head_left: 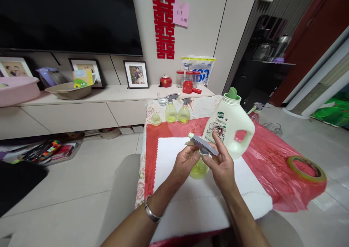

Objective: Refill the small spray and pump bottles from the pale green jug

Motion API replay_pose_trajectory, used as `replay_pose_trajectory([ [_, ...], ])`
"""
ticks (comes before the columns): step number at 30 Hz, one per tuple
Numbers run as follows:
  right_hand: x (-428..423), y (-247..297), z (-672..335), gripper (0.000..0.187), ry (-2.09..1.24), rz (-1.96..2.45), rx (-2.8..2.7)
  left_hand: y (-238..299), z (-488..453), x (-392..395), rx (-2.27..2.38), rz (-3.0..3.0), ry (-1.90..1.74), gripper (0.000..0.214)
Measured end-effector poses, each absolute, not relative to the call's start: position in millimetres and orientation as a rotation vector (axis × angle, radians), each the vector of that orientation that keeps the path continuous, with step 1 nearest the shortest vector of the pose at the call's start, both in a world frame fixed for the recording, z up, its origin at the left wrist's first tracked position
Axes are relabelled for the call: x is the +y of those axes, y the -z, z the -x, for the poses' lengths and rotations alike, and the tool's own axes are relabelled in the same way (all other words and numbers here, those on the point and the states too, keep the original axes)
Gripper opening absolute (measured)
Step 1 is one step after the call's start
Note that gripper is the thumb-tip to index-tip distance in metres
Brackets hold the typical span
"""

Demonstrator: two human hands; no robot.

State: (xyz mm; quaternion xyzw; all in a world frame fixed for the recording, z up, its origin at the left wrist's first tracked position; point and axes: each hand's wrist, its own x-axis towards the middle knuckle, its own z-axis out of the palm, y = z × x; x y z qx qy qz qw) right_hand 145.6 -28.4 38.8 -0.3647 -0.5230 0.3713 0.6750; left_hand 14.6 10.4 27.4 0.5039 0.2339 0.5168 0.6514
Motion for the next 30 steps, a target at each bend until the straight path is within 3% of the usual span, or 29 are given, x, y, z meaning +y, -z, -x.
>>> replay_pose_trajectory([
  [21, -27, -31, -136, 0.093, -0.789, 0.907, -1.115, -26, -12, 4, 0.574, -1.247, -1.242, 0.039],
  [30, -30, -27, -138, 0.089, -0.792, 0.883, -1.143, -24, -12, 5, 0.556, -1.212, -1.270, 0.037],
])
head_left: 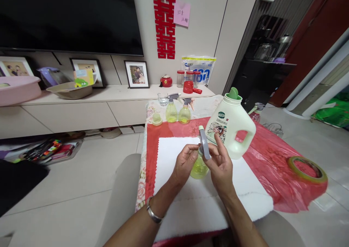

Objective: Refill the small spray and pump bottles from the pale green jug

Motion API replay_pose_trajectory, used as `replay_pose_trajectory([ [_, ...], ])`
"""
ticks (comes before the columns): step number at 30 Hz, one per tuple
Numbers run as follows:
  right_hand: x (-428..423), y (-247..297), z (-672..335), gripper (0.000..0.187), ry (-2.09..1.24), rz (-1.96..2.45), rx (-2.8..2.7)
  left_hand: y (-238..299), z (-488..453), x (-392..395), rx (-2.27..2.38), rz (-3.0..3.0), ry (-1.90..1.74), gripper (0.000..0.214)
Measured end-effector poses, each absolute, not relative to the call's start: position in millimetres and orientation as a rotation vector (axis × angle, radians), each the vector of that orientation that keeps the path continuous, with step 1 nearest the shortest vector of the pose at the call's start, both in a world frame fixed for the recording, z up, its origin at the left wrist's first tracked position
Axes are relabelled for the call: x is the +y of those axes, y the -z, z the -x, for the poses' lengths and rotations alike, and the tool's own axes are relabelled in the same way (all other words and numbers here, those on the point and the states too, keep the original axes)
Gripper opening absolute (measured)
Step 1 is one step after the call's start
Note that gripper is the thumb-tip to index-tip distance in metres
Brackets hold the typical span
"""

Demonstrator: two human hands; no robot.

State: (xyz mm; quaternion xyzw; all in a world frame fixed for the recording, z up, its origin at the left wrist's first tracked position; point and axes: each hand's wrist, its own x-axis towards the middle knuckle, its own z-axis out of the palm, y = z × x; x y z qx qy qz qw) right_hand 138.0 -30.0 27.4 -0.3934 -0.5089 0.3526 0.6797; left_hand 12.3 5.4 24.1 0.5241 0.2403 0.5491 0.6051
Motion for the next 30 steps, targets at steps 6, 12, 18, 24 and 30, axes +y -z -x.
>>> replay_pose_trajectory([
  [6, -24.9, -26.8, -137.0, 0.090, -0.750, 0.920, -1.137, -25.0, -11.9, 4.9, 0.557, -1.212, -1.260, 0.039],
  [12, -24.6, -22.6, -135.4, 0.094, -0.681, 0.961, -1.108, -26.7, -12.1, 3.9, 0.535, -1.207, -1.248, 0.037],
  [18, -31.8, -28.3, -131.1, 0.097, -0.697, 0.915, -1.148, -22.6, -11.8, 4.7, 0.533, -1.180, -1.254, 0.036],
  [24, -32.1, -26.8, -130.6, 0.097, -0.717, 0.896, -1.139, -23.1, -11.3, 4.3, 0.535, -1.189, -1.271, 0.032],
  [30, -28.8, -22.2, -131.5, 0.103, -0.665, 0.917, -1.110, -20.4, -12.3, 4.9, 0.493, -1.159, -1.266, 0.031],
])
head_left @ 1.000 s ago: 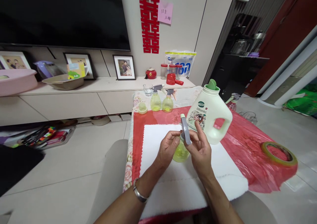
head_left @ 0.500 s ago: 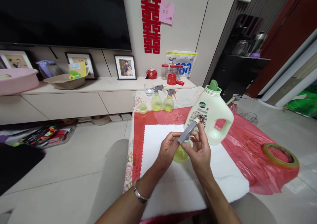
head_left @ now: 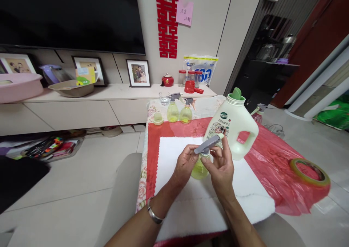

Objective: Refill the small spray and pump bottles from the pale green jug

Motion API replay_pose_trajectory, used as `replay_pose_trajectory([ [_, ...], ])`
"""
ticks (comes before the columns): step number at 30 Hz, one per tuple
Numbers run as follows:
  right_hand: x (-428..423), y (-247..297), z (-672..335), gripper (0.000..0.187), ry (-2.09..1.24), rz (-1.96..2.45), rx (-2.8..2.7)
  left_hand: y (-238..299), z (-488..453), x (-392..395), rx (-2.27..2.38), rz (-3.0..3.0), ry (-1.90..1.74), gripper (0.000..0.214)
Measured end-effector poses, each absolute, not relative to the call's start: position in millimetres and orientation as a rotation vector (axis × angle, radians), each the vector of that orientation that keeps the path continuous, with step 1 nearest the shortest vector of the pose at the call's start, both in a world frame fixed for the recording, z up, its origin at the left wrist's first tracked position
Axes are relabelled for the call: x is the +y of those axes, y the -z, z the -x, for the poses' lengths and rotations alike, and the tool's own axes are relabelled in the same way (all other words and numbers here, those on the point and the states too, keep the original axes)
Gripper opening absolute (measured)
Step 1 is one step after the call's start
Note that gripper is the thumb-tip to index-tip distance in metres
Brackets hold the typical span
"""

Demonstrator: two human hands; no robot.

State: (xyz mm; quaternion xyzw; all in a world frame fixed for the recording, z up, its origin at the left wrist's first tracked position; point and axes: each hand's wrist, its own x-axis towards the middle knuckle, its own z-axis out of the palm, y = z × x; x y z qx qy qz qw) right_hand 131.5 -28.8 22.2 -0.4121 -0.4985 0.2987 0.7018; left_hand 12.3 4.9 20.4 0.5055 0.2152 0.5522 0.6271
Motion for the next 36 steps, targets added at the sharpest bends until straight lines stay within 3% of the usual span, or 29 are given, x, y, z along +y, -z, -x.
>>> replay_pose_trajectory([
  [9, -31, -21, -131, 0.102, -0.636, 0.928, -1.089, -17, -12, 6, 0.500, -1.139, -1.274, 0.031],
  [17, -33, -8, -151, 0.056, -0.598, 0.940, -1.039, -12, -11, 4, 0.478, -1.186, -1.278, 0.054],
  [26, -33, -4, -160, 0.034, -0.509, 0.960, -0.973, -12, -18, 7, 0.510, -1.183, -1.284, 0.045],
  [31, -36, -2, -161, 0.039, -0.532, 0.951, -0.975, -10, -16, 6, 0.502, -1.216, -1.250, 0.053],
  [36, -36, -6, -156, 0.066, -0.597, 0.929, -0.960, -7, -12, 3, 0.572, -1.287, -1.181, 0.065],
])
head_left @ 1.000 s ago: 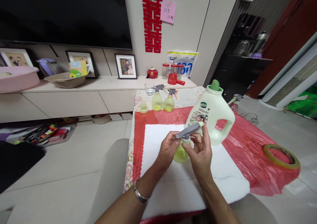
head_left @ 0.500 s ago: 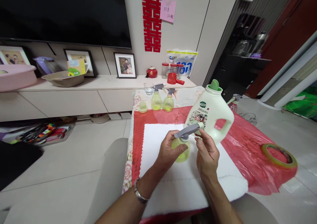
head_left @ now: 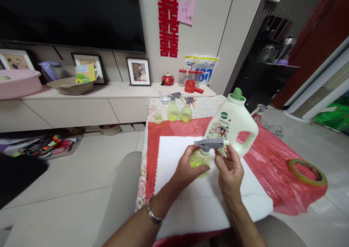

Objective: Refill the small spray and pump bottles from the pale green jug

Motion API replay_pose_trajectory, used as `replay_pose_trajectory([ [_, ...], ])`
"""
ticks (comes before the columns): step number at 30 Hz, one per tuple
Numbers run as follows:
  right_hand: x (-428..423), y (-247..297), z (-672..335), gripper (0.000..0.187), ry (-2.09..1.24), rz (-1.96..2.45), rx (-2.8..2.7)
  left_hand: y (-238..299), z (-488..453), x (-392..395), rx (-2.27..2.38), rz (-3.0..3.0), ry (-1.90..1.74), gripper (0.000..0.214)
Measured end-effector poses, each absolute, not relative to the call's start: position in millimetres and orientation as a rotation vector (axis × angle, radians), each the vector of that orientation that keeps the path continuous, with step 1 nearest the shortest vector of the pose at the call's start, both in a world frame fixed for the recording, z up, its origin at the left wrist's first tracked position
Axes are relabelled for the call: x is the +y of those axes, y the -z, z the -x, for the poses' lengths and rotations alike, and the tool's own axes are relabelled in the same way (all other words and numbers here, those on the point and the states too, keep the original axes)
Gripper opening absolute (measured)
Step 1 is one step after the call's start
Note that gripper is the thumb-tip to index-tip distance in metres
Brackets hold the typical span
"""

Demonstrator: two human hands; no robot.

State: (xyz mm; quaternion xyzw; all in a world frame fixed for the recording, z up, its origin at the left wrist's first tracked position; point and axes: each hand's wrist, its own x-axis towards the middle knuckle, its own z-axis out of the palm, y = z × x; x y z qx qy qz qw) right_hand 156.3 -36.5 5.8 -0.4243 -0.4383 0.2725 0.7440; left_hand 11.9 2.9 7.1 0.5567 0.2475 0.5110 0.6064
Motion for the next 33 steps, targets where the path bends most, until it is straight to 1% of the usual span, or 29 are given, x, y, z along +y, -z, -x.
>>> replay_pose_trajectory([
  [3, -36, -7, -156, 0.079, -0.693, 0.916, -0.972, 0, -9, 4, 0.645, -1.337, -1.122, 0.078],
  [6, -36, -5, -159, 0.081, -0.822, 0.910, -1.009, 8, -8, 7, 0.684, -1.361, -1.050, 0.091],
  [8, -35, -2, -162, 0.078, -0.895, 0.909, -1.043, 9, -8, 8, 0.688, -1.375, -1.013, 0.088],
  [11, -36, -1, -164, 0.069, -0.974, 0.896, -1.110, 3, -8, 8, 0.686, -1.366, -1.001, 0.076],
  [13, -37, -4, -166, 0.067, -1.009, 0.881, -1.160, -2, -7, 8, 0.674, -1.335, -1.012, 0.072],
  [15, -41, -8, -168, 0.069, -1.040, 0.870, -1.208, -4, -6, 9, 0.630, -1.302, -0.996, 0.074],
  [19, -51, -18, -175, 0.069, -1.119, 0.876, -1.294, -3, -3, 12, 0.555, -1.330, -0.979, 0.085],
  [22, -57, -25, -181, 0.071, -1.166, 0.907, -1.337, -3, -1, 12, 0.484, -1.316, -0.951, 0.089],
  [25, -62, -31, -183, 0.078, -1.198, 0.956, -1.367, -5, 2, 10, 0.374, -1.239, -0.927, 0.089],
  [29, -66, -39, -177, 0.093, -1.257, 1.021, -1.398, -7, 2, 6, 0.179, -1.093, -0.833, 0.089],
  [33, -67, -46, -169, 0.105, -1.261, 1.046, -1.357, -8, 0, 3, 0.094, -1.008, -0.810, 0.092],
])
